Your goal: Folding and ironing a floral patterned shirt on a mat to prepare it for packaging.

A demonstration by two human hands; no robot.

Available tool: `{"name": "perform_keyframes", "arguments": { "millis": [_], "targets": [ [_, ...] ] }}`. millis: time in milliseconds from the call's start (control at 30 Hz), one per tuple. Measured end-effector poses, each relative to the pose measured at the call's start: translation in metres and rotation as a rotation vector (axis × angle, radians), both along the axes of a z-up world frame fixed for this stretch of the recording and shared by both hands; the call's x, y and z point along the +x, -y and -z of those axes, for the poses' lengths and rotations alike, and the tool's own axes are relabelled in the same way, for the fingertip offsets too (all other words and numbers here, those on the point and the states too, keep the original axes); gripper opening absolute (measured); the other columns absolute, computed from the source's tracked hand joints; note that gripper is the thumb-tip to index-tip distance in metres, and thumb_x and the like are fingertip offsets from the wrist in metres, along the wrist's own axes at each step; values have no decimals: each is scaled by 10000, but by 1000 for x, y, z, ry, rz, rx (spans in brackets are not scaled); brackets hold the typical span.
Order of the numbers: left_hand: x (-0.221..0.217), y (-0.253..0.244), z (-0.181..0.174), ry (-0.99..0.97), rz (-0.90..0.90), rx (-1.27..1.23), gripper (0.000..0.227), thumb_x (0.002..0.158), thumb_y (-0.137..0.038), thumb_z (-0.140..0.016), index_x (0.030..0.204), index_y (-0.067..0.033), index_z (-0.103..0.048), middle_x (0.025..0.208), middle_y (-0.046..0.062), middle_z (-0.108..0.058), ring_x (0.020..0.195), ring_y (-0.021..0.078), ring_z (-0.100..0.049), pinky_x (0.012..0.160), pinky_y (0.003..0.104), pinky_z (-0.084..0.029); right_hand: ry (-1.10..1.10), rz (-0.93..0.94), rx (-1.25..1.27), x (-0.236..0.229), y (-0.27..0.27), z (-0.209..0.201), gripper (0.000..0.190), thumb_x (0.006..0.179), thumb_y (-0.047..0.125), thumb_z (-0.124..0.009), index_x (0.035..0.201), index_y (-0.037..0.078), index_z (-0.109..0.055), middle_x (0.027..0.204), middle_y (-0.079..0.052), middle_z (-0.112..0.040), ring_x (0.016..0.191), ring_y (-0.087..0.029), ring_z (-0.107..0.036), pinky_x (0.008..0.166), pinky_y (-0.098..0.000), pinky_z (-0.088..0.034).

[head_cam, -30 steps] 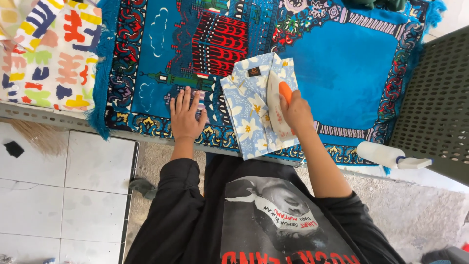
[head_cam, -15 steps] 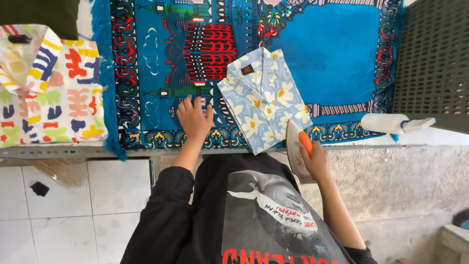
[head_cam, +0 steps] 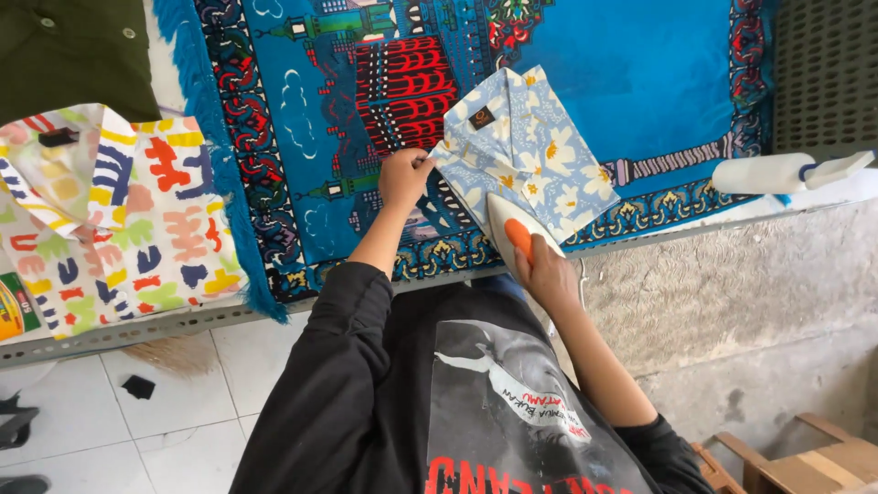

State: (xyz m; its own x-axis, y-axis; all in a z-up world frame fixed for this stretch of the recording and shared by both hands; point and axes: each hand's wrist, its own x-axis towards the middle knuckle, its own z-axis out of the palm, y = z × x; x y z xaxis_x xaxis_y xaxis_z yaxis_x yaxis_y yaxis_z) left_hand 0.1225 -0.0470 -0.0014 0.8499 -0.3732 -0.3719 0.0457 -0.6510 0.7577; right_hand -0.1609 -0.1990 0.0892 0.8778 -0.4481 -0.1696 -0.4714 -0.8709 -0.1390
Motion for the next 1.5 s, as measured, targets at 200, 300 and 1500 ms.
{"name": "perform_keyframes", "arguments": {
  "millis": [200,300,1500],
  "targets": [
    [12,-8,10,-143,-28,-193,241,868,-240,-751,1017,-52,-776,803,73,-754,486,120,-666,429,232,-498,5,-24,32,96,-11,0,423,1039,540,-479,998,122,-532,750,-169,-684,736,-422,-738,655,-520,-587],
    [16,-13,-11,-232,-44,-277,243,870,-173,-743,1026,13,-759,792,117,-737,454,138,-661,387,247,-514,-45,-14,27,116,-20,16,470,1029,593,-420,1060,135,-525,794,-143,-702,758,-408,-746,700,-507,-588],
    [-65,0,-24,666,146,-26,657,964,-223,-636,1508,53,-389,1427,263,-387,1353,432,-393,1126,549,-352,-85,641,270,-84,90,-34,470,1033,647,-515,1278,262,-625,1012,-212,-706,1081,-432,-670,934,-551,-527]
  ]
}}
